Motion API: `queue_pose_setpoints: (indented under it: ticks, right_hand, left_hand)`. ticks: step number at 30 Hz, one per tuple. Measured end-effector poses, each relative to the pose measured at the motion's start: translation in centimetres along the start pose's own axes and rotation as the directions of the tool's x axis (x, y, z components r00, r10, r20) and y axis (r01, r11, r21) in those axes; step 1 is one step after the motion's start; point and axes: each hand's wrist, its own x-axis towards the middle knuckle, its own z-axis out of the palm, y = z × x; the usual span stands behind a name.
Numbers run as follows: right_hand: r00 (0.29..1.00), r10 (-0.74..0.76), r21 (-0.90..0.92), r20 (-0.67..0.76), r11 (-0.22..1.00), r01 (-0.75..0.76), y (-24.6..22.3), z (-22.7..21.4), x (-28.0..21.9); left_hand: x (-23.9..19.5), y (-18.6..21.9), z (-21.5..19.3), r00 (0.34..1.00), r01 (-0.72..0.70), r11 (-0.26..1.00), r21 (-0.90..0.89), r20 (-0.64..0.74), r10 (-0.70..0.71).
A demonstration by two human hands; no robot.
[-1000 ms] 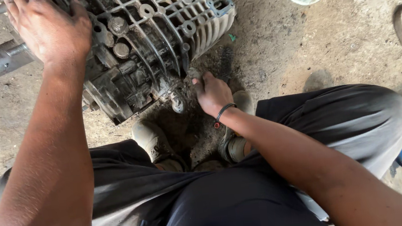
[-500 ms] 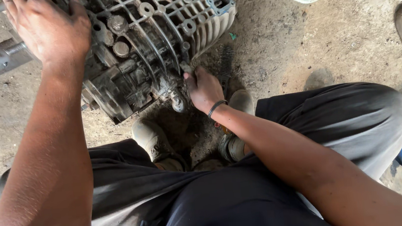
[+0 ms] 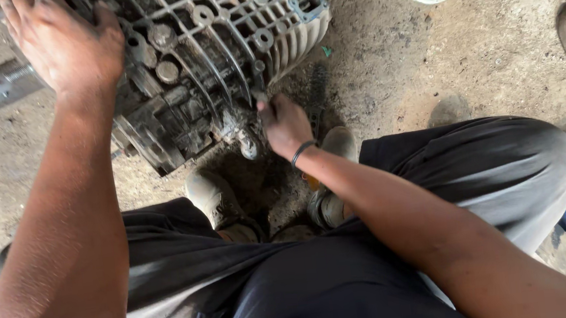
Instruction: The person scrubs the surface of a dirty engine block using a wire brush and a chisel-like tool to remove grime and debris. The person works on the top and side surfaces of the block while sitting on the ground.
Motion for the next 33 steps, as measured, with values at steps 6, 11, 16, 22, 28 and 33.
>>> queue_pose_setpoints:
  ticks: [6,11,16,22,28,33]
  right_hand:
    - [0.998,-0.027,-0.057,-0.051,0.998,0.025,0.6,0.5,-0.4]
    - [0.987,-0.121,-0.094,-0.109,0.989,0.111,1.0,0.8,-0.7]
    - [0.985,-0.100,-0.037,-0.144,0.995,0.096,-0.2,-0.1,-0.6]
    - [0.993,0.089,-0.073,0.077,0.994,-0.083,-1.8,-1.5,-1.0]
    - [0.993,-0.105,-0.181,0.051,0.977,0.112,-1.1,-2.3,-0.5]
    - [0.985,0.109,-0.161,0.134,0.983,-0.087,-3.0,-4.0,0.3]
  left_hand:
    - [-0.4,0.7,-1.3,0.988,-0.089,0.966,-0.243,-0.147,0.054]
    - [-0.7,0.5,-0.9,1.000,-0.009,0.994,-0.104,-0.018,0.007]
    - [-0.6,-0.9,0.6,0.996,-0.053,0.992,-0.111,-0.082,0.044]
    - [0.4,-0.7,0.8,0.997,-0.036,0.985,-0.171,-0.079,0.023]
    - [0.5,-0.3,0.5,0.997,-0.054,0.994,-0.098,-0.065,0.048]
    - [0.0,-0.2,0.3,0.995,0.062,0.993,-0.103,0.085,-0.053]
